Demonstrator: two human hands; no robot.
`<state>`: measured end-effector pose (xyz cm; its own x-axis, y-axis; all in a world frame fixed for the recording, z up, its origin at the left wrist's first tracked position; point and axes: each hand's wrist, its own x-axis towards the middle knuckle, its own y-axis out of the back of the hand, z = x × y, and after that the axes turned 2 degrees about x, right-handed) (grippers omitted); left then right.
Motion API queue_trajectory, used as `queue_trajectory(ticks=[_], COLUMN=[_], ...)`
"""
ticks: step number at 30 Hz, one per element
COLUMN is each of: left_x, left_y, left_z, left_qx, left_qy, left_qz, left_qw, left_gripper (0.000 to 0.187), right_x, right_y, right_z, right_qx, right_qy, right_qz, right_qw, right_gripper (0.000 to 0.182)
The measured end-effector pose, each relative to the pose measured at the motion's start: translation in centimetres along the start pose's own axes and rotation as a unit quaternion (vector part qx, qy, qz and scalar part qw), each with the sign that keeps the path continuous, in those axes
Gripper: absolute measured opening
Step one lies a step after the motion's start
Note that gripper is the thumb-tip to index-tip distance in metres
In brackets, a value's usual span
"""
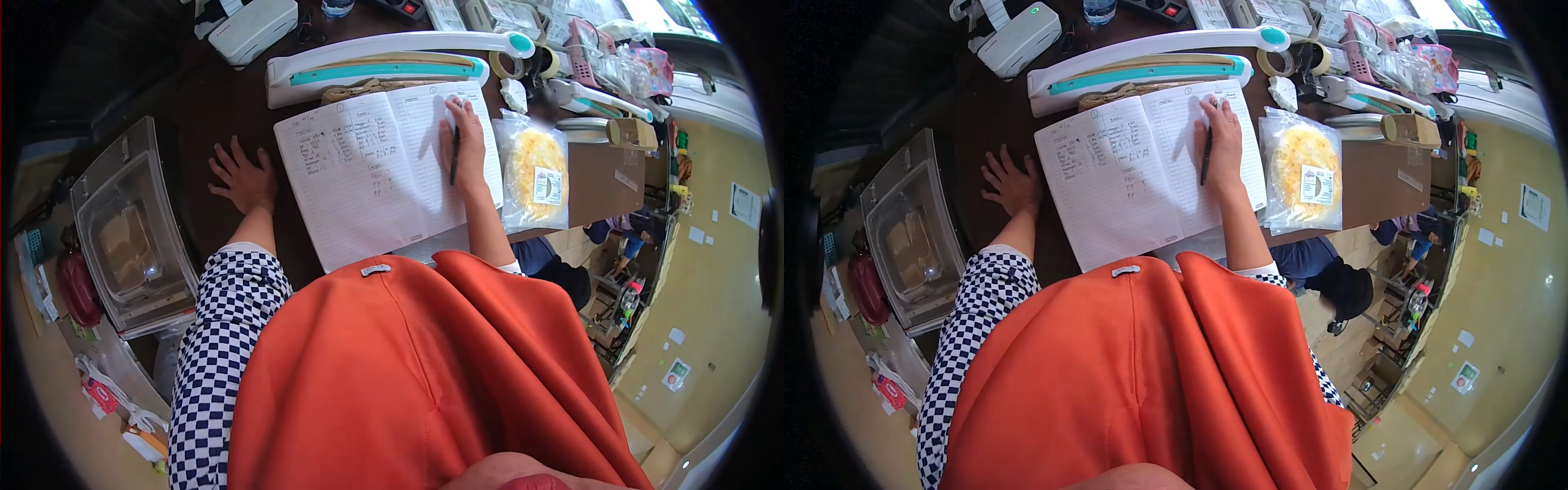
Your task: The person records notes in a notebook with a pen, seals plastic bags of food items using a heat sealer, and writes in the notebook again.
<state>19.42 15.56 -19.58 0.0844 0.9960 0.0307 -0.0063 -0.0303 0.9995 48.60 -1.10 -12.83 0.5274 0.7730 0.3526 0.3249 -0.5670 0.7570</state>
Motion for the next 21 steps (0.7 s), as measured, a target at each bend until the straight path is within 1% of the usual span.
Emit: queue_trajectory(ticks=[1,2,3,4,5,6,8,9,11,13,14,15,16,18,19,20,21], left_x=[0.1,0.3,0.4,0.1,0.0,0.1,0.3,0.3,0.2,0.3,0.3,0.3,0.3,0.3,0.3,0.2,0.3], left_y=[0.0,0.0,0.0,0.0,0.0,0.0,0.1,0.2,0.2,0.3,0.2,0.1,0.1,0.1,0.2,0.2,0.1], left_z=[0.0,0.1,0.1,0.0,-0.1,0.0,0.1,0.1,0.0,0.0,0.0,0.0,0.0,0.0,0.1,0.0,0.1], left_qx=[0.005,0.005,0.002,0.001,0.0,-0.001,-0.001,0.003,0.01,0.011,0.013,0.012,0.011,0.01,0.009,0.01,0.009], left_qy=[0.0,-0.001,0.0,0.002,0.006,0.005,0.011,0.01,0.011,0.008,0.01,0.009,0.008,0.009,0.009,0.009,0.008], left_qz=[0.002,0.001,-0.002,-0.009,-0.013,-0.014,-0.016,-0.02,-0.028,-0.026,-0.028,-0.026,-0.024,-0.025,-0.024,-0.027,-0.025], left_qw=[1.0,1.0,1.0,1.0,1.0,1.0,1.0,1.0,1.0,1.0,0.999,1.0,1.0,1.0,1.0,1.0,1.0], left_gripper=[0.057,0.057,0.057,0.057,0.057,0.057,0.057,0.057,0.057,0.057,0.057,0.057,0.057,0.057,0.057,0.057,0.057], right_x=[0.0,0.3,0.5,0.4,0.4,0.6,1.5,1.9,2.7,2.9,3.0,3.0,2.8,2.3,2.4,2.2,2.0], right_y=[0.0,0.2,0.5,0.6,-0.2,-0.9,-2.4,-3.0,-3.6,-4.0,-4.1,-4.2,-4.3,-4.5,-4.6,-4.7,-4.8], right_z=[-0.1,-1.3,-2.5,-3.5,-2.9,-3.2,-3.6,-3.7,-4.4,-4.3,-4.3,-4.2,-4.0,-3.4,-4.1,-4.0,-3.7], right_qx=[0.031,0.03,0.143,0.252,0.234,0.238,0.366,0.367,0.43,0.427,0.425,0.435,0.435,0.373,0.386,0.385,0.359], right_qy=[0.006,0.005,-0.087,-0.181,-0.116,-0.107,-0.18,-0.181,-0.218,-0.213,-0.206,-0.22,-0.222,-0.201,-0.21,-0.213,-0.208], right_qz=[0.027,0.027,0.027,0.022,0.043,0.052,0.071,0.066,0.089,0.083,0.081,0.088,0.085,0.08,0.104,0.102,0.107], right_qw=[0.999,0.999,0.985,0.95,0.964,0.964,0.91,0.91,0.872,0.875,0.878,0.869,0.869,0.902,0.892,0.892,0.904], right_gripper=[0.026,0.026,0.026,0.026,0.028,0.03,0.024,0.024,0.008,0.007,0.012,0.016,0.016,0.019,0.025,0.025,0.025])
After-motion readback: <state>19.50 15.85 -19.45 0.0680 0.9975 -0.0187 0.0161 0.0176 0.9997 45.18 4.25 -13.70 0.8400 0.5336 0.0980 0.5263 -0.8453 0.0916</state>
